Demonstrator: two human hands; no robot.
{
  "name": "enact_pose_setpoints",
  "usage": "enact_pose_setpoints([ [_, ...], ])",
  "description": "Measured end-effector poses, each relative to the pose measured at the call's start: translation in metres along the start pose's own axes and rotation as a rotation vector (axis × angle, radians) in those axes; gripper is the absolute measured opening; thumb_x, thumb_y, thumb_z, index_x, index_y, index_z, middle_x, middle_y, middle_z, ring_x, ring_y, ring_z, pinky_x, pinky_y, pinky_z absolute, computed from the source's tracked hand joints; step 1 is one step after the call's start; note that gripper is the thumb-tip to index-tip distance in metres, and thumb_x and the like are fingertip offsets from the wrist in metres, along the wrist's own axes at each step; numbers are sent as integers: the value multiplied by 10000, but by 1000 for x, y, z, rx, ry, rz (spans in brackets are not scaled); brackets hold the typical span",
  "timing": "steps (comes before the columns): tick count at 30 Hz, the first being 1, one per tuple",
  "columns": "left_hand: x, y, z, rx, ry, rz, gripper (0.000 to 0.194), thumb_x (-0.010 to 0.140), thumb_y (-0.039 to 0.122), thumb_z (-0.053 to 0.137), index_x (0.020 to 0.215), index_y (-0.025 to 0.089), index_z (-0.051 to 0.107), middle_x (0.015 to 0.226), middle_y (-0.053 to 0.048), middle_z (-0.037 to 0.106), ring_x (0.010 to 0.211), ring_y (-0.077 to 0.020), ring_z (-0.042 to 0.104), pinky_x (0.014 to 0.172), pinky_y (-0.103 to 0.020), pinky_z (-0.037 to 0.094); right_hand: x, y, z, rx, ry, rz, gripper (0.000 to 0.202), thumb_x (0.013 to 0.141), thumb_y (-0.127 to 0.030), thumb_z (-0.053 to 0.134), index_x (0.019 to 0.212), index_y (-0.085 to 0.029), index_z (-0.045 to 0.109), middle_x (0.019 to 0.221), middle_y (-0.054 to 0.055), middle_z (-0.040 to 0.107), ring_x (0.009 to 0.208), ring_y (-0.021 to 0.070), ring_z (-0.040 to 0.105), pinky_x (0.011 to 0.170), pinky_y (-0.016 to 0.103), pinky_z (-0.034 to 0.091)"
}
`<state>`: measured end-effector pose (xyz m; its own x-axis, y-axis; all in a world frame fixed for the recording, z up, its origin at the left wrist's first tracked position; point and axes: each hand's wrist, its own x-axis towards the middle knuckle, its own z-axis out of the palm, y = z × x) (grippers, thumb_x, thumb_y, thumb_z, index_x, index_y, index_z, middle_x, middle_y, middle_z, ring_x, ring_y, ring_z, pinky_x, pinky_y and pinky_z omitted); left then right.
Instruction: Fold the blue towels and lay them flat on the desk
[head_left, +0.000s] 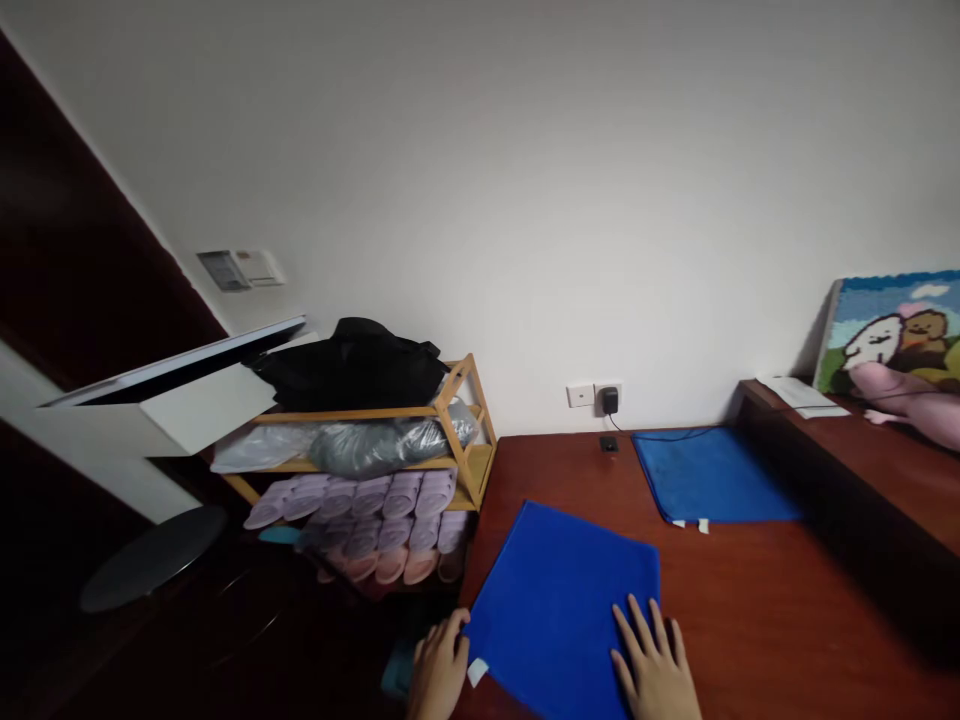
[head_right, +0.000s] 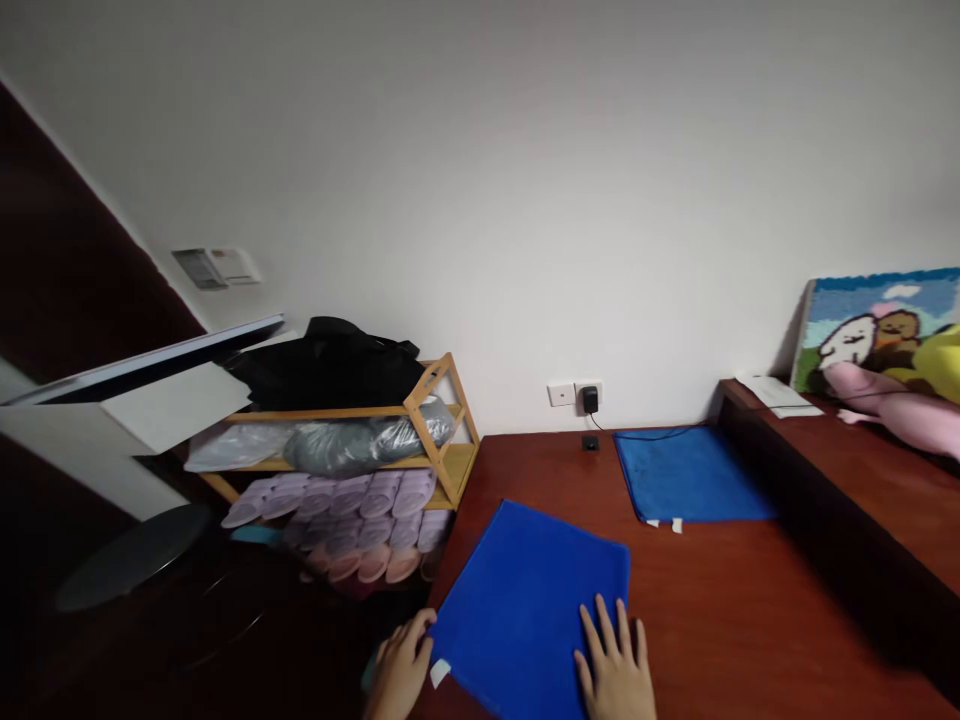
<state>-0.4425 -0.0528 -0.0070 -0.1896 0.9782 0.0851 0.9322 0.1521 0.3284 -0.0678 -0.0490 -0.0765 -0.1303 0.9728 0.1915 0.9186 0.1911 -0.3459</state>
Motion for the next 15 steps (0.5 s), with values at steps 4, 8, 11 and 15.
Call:
enact_pose_setpoints([
  [4, -26, 17, -3, -36, -49, 60, 339, 911, 129, 465, 1061, 326, 696, 1051, 11, 787, 1013, -191, 712, 944, -304, 471, -6, 46, -17, -31, -75, 11, 593, 976, -669, 376, 1541, -489, 356, 1650, -60, 325, 1537, 377, 252, 1216, 696, 196],
  [8, -53, 52, 5, -82, -70, 116, 372, 906, 136, 439, 1106, 329, 687, 1035, 1, 783, 974, -202, 713, 900, -308, 493, 38, 83, -68, -22, -222, -95, 606, 987, -688, 320, 1555, -479, 307, 1670, -77, 273, 1565, 313, 173, 1260, 617, 138],
  [11, -68, 78, 13, -98, -88, 205, 379, 893, 138, 436, 1083, 335, 698, 1063, 1, 780, 1006, -207, 705, 910, -324, 495, 50, 108, -90, -5, -311, -108, 636, 983, -691, 314, 1571, -451, 286, 1685, -64, 241, 1573, 284, 144, 1273, 576, 117],
  [15, -73, 84, 22, -116, -61, 211, 337, 868, 140, 452, 948, 330, 719, 996, 7, 792, 988, -215, 717, 885, -339, 513, 45, 124, -86, 66, -325, -42, 665, 1008, -652, 237, 1608, -365, 241, 1689, -36, 242, 1575, 242, 135, 1285, 517, 105],
])
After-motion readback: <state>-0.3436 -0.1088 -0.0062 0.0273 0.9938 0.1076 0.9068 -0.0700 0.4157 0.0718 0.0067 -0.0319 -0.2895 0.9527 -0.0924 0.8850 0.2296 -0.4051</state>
